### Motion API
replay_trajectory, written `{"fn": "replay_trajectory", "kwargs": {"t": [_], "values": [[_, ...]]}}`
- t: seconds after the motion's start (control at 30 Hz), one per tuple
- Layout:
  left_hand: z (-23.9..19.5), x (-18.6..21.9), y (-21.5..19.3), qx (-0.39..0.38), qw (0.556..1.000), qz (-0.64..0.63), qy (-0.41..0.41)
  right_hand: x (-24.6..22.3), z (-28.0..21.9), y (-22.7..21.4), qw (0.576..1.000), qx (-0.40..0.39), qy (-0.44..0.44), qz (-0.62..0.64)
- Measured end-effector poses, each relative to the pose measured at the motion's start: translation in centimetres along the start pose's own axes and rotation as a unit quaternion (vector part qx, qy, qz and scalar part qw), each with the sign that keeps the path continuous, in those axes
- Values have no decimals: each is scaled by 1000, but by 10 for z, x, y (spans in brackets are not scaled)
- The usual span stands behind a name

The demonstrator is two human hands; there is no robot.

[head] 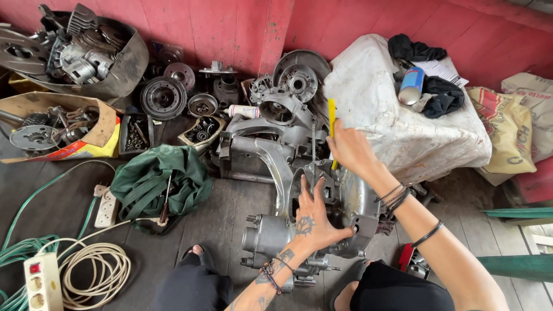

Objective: The person is cleaning a motorcycle engine casing using a yellow scraping tool to remove dirt and debris from its surface and crevices.

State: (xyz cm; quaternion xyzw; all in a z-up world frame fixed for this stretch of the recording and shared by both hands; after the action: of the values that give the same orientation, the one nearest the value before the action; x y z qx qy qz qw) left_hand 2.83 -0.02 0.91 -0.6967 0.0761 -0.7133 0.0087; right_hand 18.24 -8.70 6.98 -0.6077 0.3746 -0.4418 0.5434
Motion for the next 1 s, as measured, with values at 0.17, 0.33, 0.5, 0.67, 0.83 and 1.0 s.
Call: {"fn": "replay_trajectory", "kwargs": {"t": [0.17, 0.33, 0.5, 0.67, 0.83, 1.0], "values": [[-2, -2, 3, 5, 1000, -7, 0, 8, -5, -20, 1000, -9, 24, 7], [0, -2, 1, 3, 1000, -3, -2, 15, -6, -8, 998, -27, 7, 49], [-1, 1, 0, 3, 1000, -1, -9, -9, -21, -16, 999, -43, 4, 32], [-4, 5, -3, 2, 1000, 4, -3, 15, -10, -25, 999, 4, 30, 27], [0, 5, -1, -5, 1000, 9, -11, 8, 0, -1, 1000, -21, -18, 3], [-3, 7, -3, -7, 1000, -1, -14, 14, 4, -3, 1000, -1, 22, -8]]}}
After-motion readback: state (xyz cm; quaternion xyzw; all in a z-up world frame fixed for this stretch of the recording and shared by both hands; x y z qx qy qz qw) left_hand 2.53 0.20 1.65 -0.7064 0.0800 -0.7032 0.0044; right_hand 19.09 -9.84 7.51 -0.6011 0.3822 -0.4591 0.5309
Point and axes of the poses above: each hand's wrist, its own z-axis towards the middle knuckle, its own y-axis out of the palm, x = y × z, the point moved 3 cm from there along z, towards the middle knuckle, and after that the axes turned 11 degrees about -z, right-handed, at the moved point
